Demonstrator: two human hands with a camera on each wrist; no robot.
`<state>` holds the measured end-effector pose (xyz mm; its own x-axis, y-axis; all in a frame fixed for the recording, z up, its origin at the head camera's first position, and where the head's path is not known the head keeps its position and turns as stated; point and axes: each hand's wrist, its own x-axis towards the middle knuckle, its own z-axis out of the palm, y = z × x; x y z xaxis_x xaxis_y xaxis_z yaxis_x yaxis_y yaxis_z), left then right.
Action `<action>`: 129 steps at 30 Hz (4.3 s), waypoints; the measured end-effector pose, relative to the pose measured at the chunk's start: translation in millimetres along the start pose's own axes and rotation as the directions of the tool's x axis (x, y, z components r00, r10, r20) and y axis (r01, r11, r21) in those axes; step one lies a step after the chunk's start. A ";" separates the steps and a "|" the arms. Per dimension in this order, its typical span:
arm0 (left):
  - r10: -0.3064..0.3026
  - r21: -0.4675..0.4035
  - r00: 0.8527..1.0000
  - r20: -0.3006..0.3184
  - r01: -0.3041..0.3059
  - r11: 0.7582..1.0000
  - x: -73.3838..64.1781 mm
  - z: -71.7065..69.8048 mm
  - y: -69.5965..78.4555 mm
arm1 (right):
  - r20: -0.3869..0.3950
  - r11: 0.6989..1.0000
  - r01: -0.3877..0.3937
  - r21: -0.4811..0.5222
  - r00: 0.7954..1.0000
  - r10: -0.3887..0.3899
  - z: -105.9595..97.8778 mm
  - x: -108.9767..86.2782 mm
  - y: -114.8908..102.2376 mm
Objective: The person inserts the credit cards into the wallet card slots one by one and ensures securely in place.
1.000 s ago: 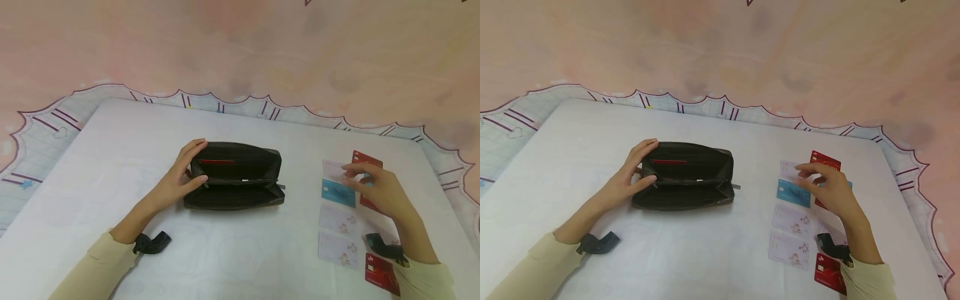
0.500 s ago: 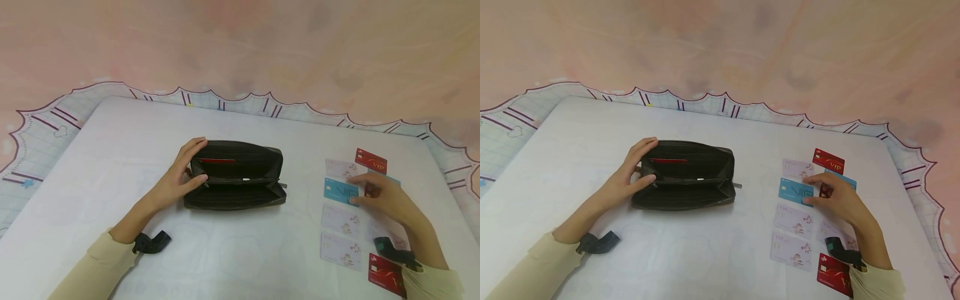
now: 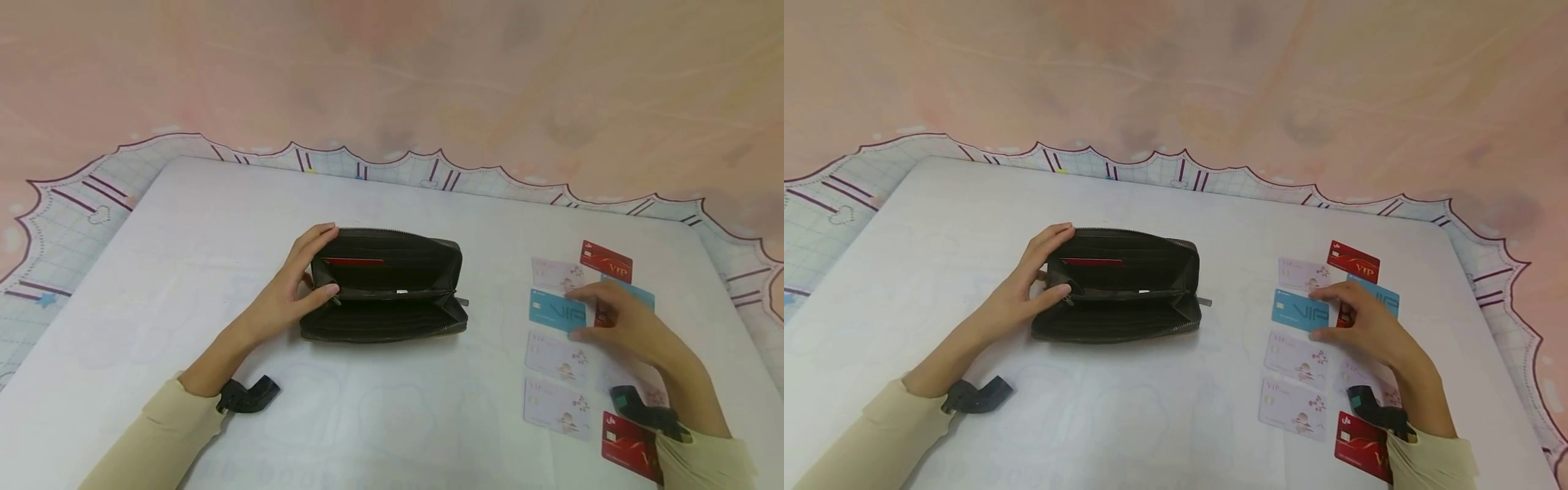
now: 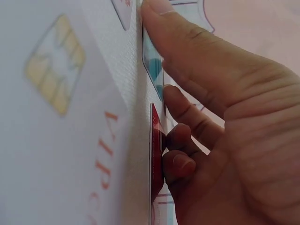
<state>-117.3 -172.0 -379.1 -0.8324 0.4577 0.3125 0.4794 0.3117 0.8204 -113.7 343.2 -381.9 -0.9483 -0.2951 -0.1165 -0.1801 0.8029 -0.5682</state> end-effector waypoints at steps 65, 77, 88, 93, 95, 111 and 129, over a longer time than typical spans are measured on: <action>0.006 -0.006 1.000 0.001 -0.006 1.000 -0.1 0.2 -0.7 | -0.092 0.999 -0.022 0.046 0.995 0.026 -13.9 -3.8 -3.1; -0.003 -0.004 1.000 -0.005 0.003 1.000 -1.0 0.1 -0.1 | -0.097 0.996 -0.057 0.070 0.993 0.064 -14.7 -2.1 -9.3; 0.005 0.011 1.000 0.001 -0.005 1.000 -0.5 -0.4 -1.2 | -0.266 0.990 -0.032 0.137 0.962 0.068 -24.7 12.0 -43.0; 0.010 0.009 1.000 -0.002 -0.010 1.000 -0.2 -0.2 -0.5 | -0.294 0.982 0.035 0.185 0.955 0.021 -24.9 19.8 -64.7; 0.007 0.009 1.000 -0.001 -0.007 1.000 -0.3 -0.1 -0.7 | -0.306 0.978 0.064 0.198 0.952 0.000 -25.2 22.7 -73.9; 0.003 0.012 1.000 -0.002 -0.003 1.000 -0.6 0.2 -1.9 | -0.323 0.893 0.347 0.285 0.912 -0.251 -13.1 53.7 -129.0; 0.002 0.014 1.000 0.002 -0.002 1.000 -1.5 1.4 -4.1 | -0.338 0.863 0.481 0.155 0.847 -0.411 8.5 80.3 -170.6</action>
<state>-117.7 -172.7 -383.6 -0.8310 0.4598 0.3130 0.4847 0.3225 0.8130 -156.8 178.1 -301.2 -0.8170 -0.4052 0.4104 -0.5712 0.4705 -0.6726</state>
